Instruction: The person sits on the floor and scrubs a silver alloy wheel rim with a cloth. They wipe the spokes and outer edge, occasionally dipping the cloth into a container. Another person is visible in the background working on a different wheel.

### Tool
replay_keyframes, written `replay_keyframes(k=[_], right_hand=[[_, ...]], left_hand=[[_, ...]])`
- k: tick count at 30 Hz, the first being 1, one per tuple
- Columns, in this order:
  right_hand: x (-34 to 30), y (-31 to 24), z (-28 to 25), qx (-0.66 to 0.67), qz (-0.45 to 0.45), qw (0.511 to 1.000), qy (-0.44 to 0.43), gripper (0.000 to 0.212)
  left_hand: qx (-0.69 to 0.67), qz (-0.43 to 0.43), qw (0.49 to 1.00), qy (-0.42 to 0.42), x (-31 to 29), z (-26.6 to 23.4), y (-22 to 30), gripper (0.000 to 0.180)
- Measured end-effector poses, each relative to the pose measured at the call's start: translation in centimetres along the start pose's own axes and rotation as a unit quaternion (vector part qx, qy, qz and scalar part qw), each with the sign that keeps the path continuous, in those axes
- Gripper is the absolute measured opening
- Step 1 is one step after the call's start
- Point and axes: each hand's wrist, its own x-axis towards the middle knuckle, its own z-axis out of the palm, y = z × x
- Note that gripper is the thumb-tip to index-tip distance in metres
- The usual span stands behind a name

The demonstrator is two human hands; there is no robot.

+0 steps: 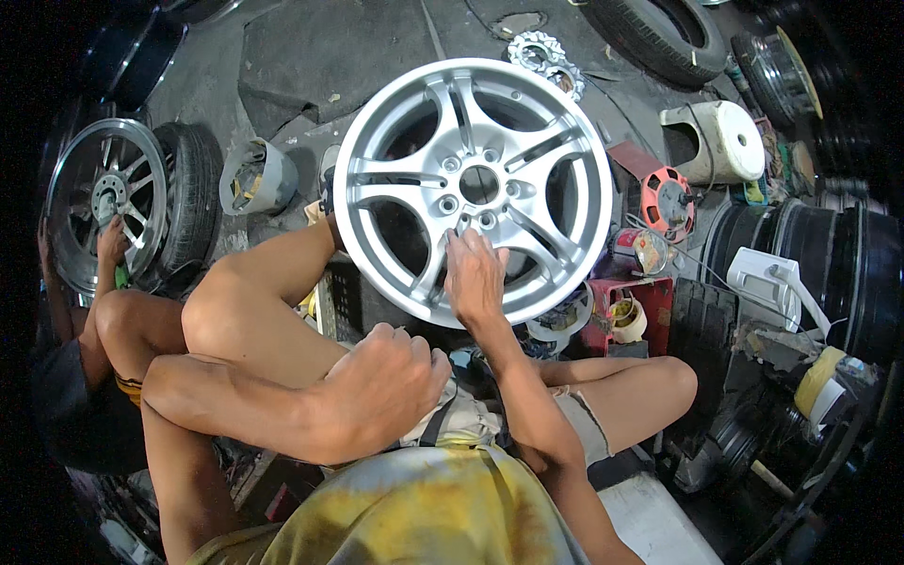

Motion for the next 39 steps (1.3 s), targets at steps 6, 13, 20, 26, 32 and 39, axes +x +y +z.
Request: replay_keyframes(k=[6,13,20,26,32,39], right_hand=[[0.8,0.4,0.3,-0.015,-0.004,1.0,-0.005,0.028],[1.7,0.9,0.3,-0.014,-0.018,1.0,0.009,0.027],[2.4,1.2,0.3,-0.012,-0.019,1.0,-0.002,0.03],[0.3,0.9,-0.7,0.023,-0.007,0.999,-0.039,0.029],[2.3,1.0,-1.4,0.033,-0.085,0.993,-0.08,0.03],[6.1,0.7,-1.9,-0.262,-0.38,0.857,-0.227,0.038]], left_hand=[[-0.036,0.006,0.999,0.022,0.2,-0.1,0.9,0.008],[-0.043,0.056,0.997,0.018,0.3,-0.5,1.3,0.015],[-0.022,0.054,0.998,-0.021,0.7,-1.1,1.4,0.015],[-0.019,0.051,0.998,-0.041,1.0,-0.4,1.6,0.013],[-0.033,0.043,0.998,-0.025,1.1,-0.1,1.7,0.01],[-0.022,0.021,0.999,-0.015,1.0,1.0,2.5,0.007]])
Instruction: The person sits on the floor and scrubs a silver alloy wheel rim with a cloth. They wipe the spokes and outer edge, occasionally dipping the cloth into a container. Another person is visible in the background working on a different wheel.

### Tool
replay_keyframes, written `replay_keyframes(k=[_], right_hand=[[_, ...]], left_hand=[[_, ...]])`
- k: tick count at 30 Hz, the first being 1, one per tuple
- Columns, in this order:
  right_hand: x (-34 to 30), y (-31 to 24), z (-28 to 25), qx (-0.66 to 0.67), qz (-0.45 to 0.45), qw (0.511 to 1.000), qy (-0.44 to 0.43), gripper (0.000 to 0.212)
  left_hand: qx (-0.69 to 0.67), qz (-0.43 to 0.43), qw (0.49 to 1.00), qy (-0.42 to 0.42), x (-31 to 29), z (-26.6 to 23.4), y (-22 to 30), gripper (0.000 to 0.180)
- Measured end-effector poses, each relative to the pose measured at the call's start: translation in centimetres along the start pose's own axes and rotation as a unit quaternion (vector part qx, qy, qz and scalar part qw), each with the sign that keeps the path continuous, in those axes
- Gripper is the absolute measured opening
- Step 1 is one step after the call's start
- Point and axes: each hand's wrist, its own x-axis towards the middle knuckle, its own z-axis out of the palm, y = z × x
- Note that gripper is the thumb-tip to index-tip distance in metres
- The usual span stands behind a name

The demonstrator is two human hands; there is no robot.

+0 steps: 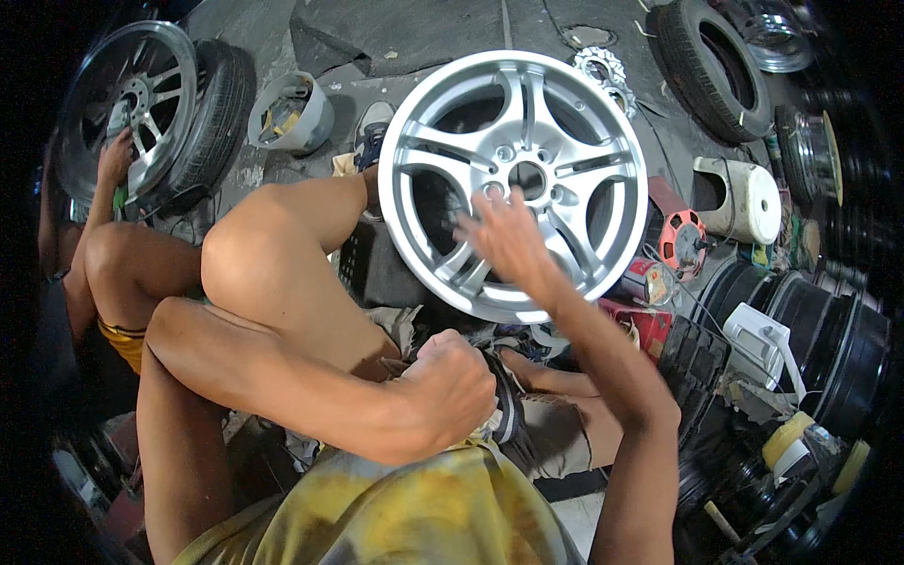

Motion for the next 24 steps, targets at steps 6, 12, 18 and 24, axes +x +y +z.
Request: replay_keyframes(k=[6,12,18,24], right_hand=[[5.3,3.3,-1.4,-0.058,-0.076,0.994,0.05,0.032],[-1.1,-5.9,2.4,0.059,0.055,0.996,0.032,0.024],[-0.1,-0.3,0.0,-0.026,0.03,0.994,0.099,0.022],[-0.4,-1.6,0.4,0.017,0.06,0.996,0.062,0.028]], left_hand=[[0.0,-0.031,0.999,-0.04,0.4,0.3,-1.2,0.005],[-0.005,-0.078,0.995,-0.064,0.3,1.2,-1.5,0.009],[-0.027,-0.098,0.988,-0.112,2.0,2.6,-1.1,0.017],[-0.064,-0.113,0.983,-0.127,2.8,2.3,-1.2,0.044]])
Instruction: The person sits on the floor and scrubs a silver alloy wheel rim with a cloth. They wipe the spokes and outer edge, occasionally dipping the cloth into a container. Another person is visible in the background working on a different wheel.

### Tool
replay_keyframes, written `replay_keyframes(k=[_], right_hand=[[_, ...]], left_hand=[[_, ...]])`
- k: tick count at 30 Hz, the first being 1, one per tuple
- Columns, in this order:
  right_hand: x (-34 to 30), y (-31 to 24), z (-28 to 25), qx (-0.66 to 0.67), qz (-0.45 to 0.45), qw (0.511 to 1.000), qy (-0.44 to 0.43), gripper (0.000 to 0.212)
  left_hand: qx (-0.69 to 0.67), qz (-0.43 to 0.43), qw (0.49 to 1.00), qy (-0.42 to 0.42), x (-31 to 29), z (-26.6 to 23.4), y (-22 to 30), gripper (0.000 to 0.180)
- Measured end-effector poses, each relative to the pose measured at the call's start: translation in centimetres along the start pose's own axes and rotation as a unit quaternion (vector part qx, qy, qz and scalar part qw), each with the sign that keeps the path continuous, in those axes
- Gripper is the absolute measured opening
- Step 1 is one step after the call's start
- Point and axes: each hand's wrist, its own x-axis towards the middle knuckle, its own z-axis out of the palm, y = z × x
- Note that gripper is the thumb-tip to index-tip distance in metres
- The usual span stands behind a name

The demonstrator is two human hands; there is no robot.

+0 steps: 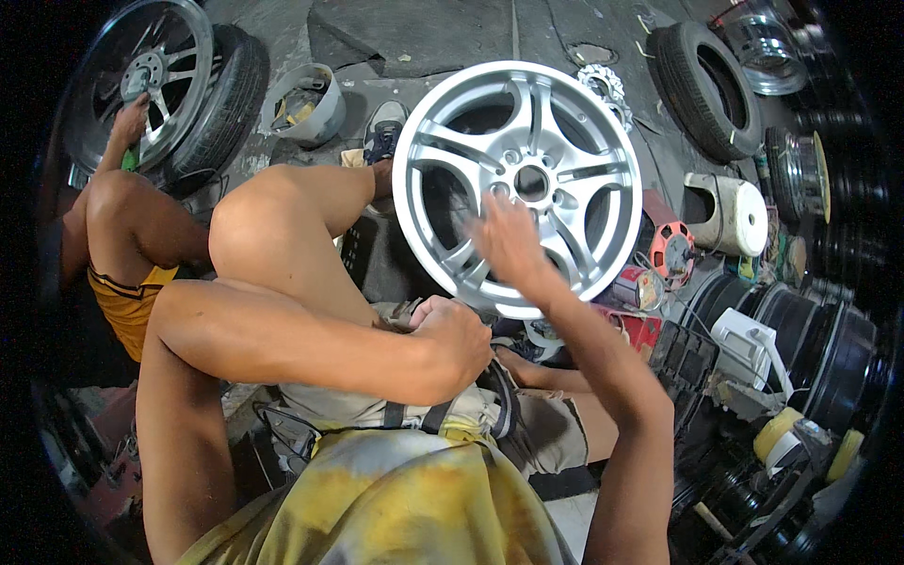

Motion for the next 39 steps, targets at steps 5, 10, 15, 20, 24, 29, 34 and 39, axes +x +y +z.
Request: replay_keyframes(k=[5,10,15,20,24,29,34,39], right_hand=[[-0.1,0.3,-1.7,-0.038,-0.048,0.995,-0.079,0.031],[11.4,4.1,-4.1,-0.189,-0.242,0.95,-0.06,0.029],[13.2,3.9,-3.2,-0.183,-0.288,0.939,-0.05,0.025],[1.1,1.3,-0.5,-0.079,-0.09,0.991,-0.052,0.03],[-2.5,-3.8,-1.5,0.245,0.087,0.963,-0.074,0.029],[-7.6,-0.9,-1.9,0.293,0.233,0.918,0.135,0.031],[-12.8,2.1,-3.6,0.34,0.418,0.829,0.149,0.021],[-12.8,2.3,-0.5,0.321,0.344,0.835,0.286,0.019]], left_hand=[[0.031,-0.03,0.998,0.043,-1.2,1.5,1.1,0.044],[-0.001,0.048,0.999,-0.006,-0.8,0.4,0.5,0.041],[0.008,0.025,0.998,0.049,-2.2,-1.0,-0.4,0.031],[-0.062,-0.012,0.998,0.009,-1.0,1.0,0.3,0.03],[-0.093,0.022,0.995,0.017,-0.1,1.9,-1.8,0.026],[-0.118,0.033,0.978,0.169,1.8,0.7,-7.5,0.025],[-0.175,0.005,0.885,0.432,8.5,-2.6,-15.0,0.034],[0.024,-0.123,0.813,0.568,17.2,5.6,-17.1,0.043]])
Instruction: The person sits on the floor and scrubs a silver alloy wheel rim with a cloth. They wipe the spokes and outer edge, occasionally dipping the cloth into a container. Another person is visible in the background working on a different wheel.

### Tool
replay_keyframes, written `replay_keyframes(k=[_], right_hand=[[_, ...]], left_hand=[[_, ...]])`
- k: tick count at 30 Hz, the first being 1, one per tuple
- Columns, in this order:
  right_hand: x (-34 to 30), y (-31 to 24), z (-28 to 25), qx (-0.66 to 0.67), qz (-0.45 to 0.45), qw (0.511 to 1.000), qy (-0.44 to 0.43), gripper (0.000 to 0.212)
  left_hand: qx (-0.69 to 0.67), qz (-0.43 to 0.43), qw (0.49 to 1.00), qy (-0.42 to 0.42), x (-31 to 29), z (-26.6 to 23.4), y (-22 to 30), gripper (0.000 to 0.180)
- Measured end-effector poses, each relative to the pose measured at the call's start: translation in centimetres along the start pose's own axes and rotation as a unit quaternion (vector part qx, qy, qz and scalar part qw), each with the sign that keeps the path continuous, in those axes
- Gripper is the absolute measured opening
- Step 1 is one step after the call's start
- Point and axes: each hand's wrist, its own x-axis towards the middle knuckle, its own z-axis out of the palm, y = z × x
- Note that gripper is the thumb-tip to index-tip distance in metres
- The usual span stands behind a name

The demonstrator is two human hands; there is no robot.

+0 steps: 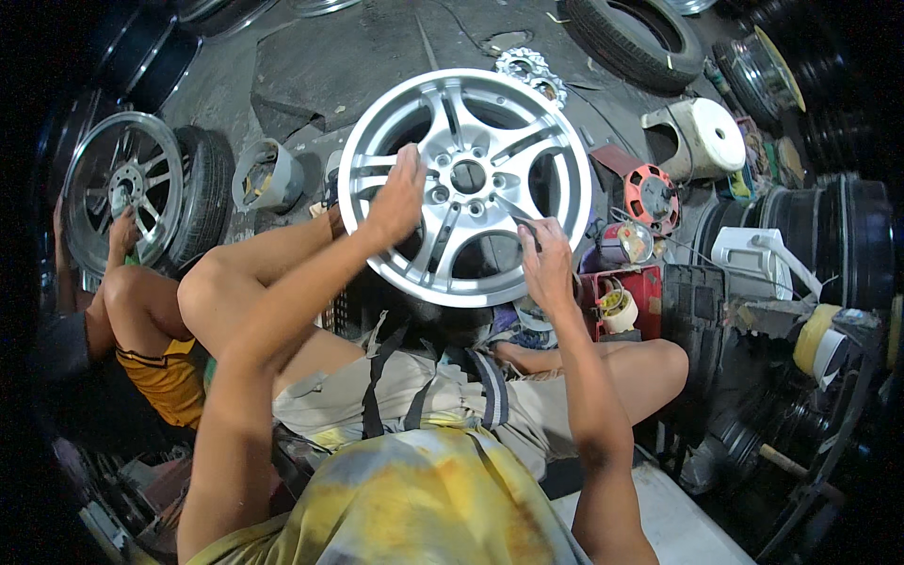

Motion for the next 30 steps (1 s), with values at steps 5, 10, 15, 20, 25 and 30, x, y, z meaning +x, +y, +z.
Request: replay_keyframes(k=[5,10,15,20,25,30], right_hand=[[0.3,-0.6,0.1,0.022,0.008,1.0,-0.021,0.02],[1.1,-1.6,-0.1,0.033,0.001,0.999,-0.04,0.025],[1.1,0.3,-0.6,-0.022,-0.021,0.999,0.031,0.026],[1.0,1.6,-0.3,-0.071,-0.012,0.997,0.031,0.027],[0.2,1.8,0.9,-0.085,-0.046,0.995,-0.013,0.029],[-0.6,1.7,3.9,-0.172,-0.164,0.971,-0.015,0.033]], left_hand=[[0.036,0.027,0.988,-0.146,-4.5,0.4,12.2,0.054],[-0.027,0.189,0.973,-0.126,-4.9,0.0,4.4,0.058],[0.064,0.029,0.992,-0.105,-2.4,-0.1,1.6,0.054],[-0.043,0.008,0.995,-0.087,-4.4,0.5,10.2,0.053],[-0.017,0.142,0.975,-0.171,-7.7,-3.7,12.0,0.047],[-0.155,0.073,0.871,-0.46,-7.0,-13.3,8.4,0.017]])
